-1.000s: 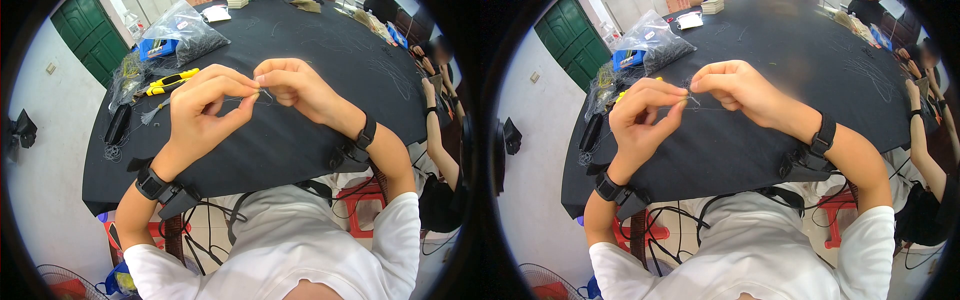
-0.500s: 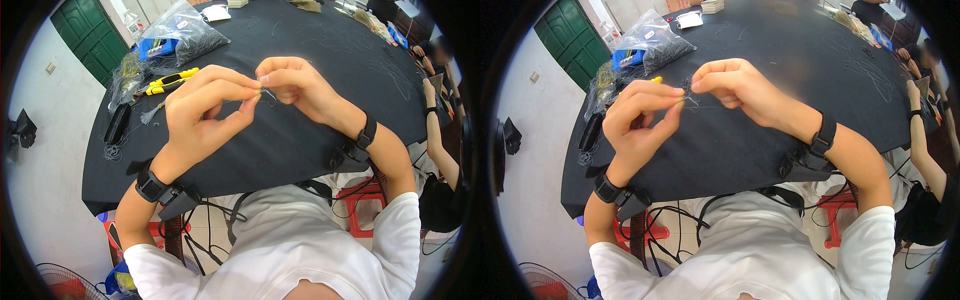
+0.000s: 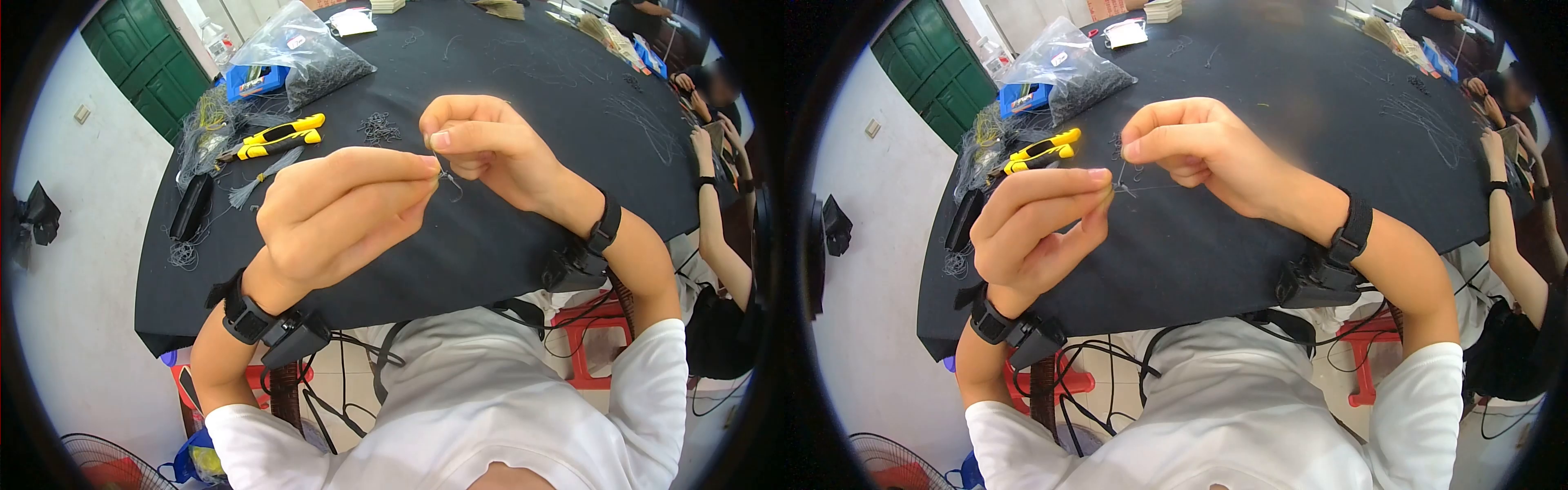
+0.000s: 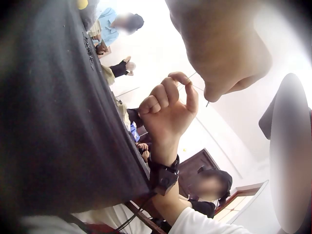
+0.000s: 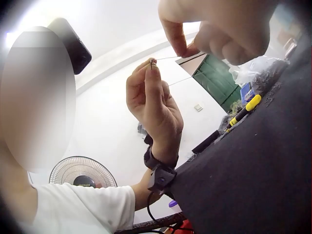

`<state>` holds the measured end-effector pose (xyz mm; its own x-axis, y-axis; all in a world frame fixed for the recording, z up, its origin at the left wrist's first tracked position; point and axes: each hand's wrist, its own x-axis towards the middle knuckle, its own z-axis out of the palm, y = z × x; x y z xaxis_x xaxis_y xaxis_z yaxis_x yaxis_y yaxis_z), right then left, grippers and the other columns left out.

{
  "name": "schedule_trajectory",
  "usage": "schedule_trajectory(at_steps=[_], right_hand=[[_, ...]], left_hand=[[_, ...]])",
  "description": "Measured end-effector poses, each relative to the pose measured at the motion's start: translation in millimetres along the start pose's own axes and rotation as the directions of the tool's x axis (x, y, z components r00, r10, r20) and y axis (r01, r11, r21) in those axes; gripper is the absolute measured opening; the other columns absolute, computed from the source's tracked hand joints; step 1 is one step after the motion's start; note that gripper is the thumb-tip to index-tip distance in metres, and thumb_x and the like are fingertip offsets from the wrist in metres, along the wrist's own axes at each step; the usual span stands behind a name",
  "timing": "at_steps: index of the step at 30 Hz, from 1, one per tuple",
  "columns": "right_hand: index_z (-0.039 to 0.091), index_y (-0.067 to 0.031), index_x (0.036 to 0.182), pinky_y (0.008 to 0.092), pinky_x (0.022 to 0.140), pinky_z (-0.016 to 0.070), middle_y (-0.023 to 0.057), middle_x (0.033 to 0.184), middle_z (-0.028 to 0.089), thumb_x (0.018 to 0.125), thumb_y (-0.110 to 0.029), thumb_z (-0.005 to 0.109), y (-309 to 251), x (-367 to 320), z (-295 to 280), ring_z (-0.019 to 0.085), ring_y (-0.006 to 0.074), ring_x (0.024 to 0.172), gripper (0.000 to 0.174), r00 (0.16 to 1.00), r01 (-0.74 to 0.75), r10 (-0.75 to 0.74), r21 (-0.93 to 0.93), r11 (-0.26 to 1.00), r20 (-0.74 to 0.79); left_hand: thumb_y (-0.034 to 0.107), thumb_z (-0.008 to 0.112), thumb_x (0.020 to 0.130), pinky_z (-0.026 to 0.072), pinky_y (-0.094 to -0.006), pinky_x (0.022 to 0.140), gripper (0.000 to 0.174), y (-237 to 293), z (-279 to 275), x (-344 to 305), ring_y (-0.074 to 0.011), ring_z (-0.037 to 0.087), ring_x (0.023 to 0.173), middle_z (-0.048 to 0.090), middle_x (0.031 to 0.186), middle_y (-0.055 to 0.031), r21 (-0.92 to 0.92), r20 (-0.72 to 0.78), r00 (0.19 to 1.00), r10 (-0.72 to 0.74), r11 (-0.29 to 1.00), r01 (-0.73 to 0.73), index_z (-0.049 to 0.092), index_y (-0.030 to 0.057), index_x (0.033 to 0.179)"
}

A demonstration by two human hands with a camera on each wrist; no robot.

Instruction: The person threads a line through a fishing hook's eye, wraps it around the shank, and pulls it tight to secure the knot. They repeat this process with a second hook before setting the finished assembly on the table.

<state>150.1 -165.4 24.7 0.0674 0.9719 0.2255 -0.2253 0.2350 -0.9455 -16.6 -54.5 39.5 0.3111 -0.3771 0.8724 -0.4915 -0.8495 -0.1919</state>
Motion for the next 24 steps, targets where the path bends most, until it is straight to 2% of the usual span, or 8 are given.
schedule_trajectory(at_steps=[20, 23, 24], right_hand=[[0.062, -0.0065, 0.082, 0.0214, 0.044, 0.0154, -0.0101, 0.055, 0.038, 0.080, -0.012, 0.061, 1.2, -0.3, 0.6, 0.024, 0.0007, 0.046, 0.006, 1.000, 0.018, -0.018, -0.013, 1.000, -0.001], [0.062, -0.0070, 0.082, 0.0213, 0.044, 0.0154, -0.0100, 0.055, 0.038, 0.080, -0.012, 0.061, 1.0, -0.7, 1.0, 0.024, 0.0009, 0.046, 0.006, 1.000, 0.013, -0.013, -0.020, 1.000, 0.005], [0.062, -0.0071, 0.082, 0.0213, 0.044, 0.0154, -0.0100, 0.055, 0.038, 0.079, -0.012, 0.062, 1.6, -0.7, 0.5, 0.024, 0.0008, 0.046, 0.006, 1.000, 0.005, -0.004, -0.024, 1.000, 0.005]], left_hand=[[-0.004, 0.070, 0.061, 0.0478, -0.0241, 0.052, 0.018, -0.6, 0.1, -0.5, -0.0191, 0.062, 0.063, 0.064, 0.086, -0.0119, 0.019, -0.014, 1.000, 0.015, 1.000, -0.014, 0.065, -0.0045, 0.078], [-0.005, 0.070, 0.061, 0.0483, -0.0249, 0.052, 0.019, 0.3, 0.2, -1.1, -0.0194, 0.062, 0.064, 0.064, 0.085, -0.0106, 0.003, -0.015, 1.000, -0.009, 1.000, 0.009, 0.064, -0.0034, 0.079], [-0.005, 0.070, 0.061, 0.0463, -0.0238, 0.050, 0.019, 1.9, 0.5, -0.9, -0.0169, 0.060, 0.061, 0.064, 0.085, -0.0095, 0.030, -0.024, 0.998, -0.051, 0.998, 0.052, 0.065, -0.0022, 0.079]])
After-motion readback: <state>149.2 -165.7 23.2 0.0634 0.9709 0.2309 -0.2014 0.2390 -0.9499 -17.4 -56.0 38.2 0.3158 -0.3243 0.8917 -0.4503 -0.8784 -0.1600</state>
